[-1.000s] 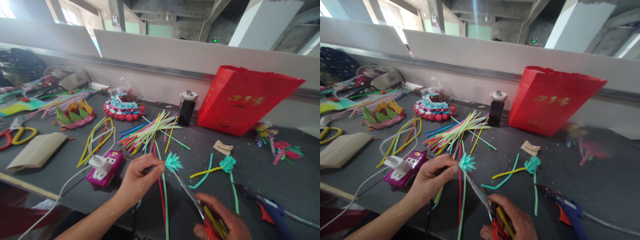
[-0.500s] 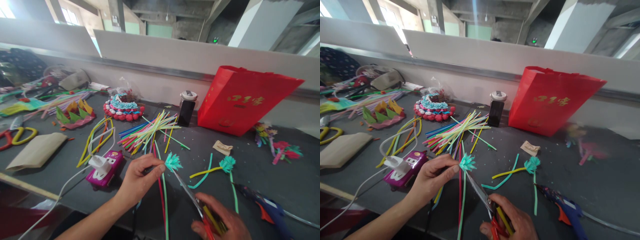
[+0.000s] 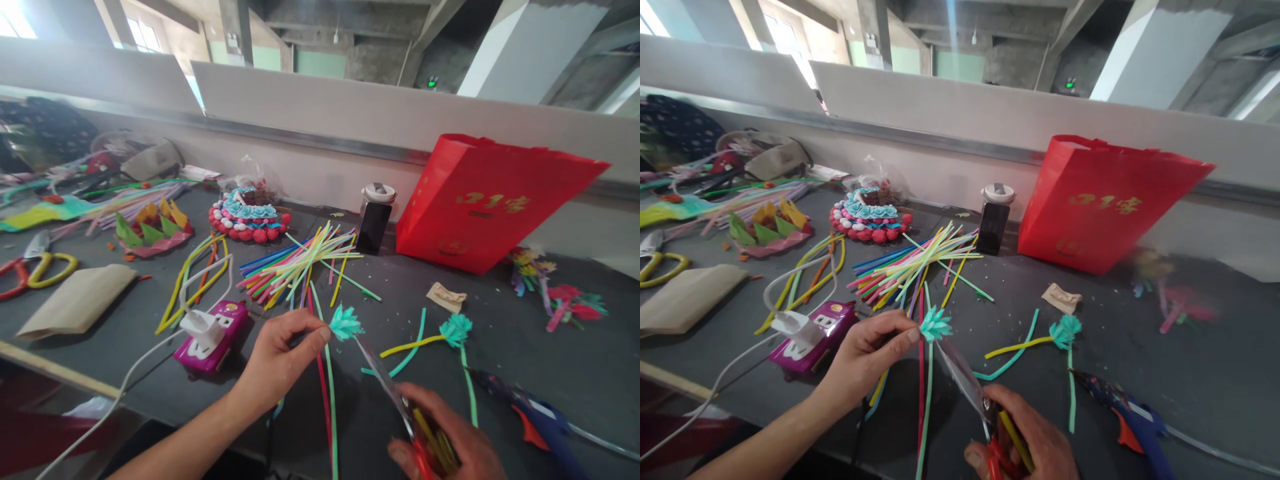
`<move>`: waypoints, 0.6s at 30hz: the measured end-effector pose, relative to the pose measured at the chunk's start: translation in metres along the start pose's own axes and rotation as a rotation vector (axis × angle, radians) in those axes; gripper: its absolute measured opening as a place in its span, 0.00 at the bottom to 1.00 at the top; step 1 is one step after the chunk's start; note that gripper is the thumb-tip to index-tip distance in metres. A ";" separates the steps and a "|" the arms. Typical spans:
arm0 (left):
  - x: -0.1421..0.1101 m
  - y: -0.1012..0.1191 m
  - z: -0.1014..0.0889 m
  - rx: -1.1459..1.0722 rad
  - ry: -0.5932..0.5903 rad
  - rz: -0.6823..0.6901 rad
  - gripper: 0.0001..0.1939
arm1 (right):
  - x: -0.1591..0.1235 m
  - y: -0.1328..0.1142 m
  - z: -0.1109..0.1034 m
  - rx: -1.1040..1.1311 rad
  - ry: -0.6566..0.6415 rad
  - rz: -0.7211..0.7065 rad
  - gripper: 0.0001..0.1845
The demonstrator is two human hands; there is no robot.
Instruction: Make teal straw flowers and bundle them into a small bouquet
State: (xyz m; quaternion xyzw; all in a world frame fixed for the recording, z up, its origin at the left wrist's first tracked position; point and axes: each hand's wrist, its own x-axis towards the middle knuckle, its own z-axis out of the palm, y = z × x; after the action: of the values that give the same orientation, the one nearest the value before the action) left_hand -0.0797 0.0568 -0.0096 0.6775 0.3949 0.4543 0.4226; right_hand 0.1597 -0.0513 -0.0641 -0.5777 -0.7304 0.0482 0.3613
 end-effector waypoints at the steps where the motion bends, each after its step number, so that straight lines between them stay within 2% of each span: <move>1: 0.000 0.001 0.000 -0.012 -0.009 -0.035 0.11 | 0.002 0.002 -0.001 -0.033 -0.008 -0.055 0.20; 4: -0.001 0.003 0.000 -0.043 -0.034 -0.156 0.12 | 0.005 0.008 -0.002 -0.193 0.057 -0.205 0.19; 7: -0.001 0.006 -0.001 -0.083 -0.053 -0.252 0.11 | 0.006 0.013 -0.003 -0.355 0.160 -0.291 0.19; 11: 0.000 0.006 0.000 -0.139 -0.070 -0.343 0.09 | 0.005 0.017 -0.005 -0.408 0.118 -0.380 0.18; 18: 0.002 0.006 -0.001 -0.187 -0.110 -0.393 0.08 | 0.003 0.018 -0.006 -0.351 0.026 -0.390 0.20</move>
State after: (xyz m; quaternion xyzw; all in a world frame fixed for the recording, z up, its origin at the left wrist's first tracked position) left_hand -0.0796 0.0565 -0.0030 0.5690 0.4519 0.3601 0.5851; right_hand 0.1777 -0.0452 -0.0672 -0.4805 -0.8203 -0.1573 0.2674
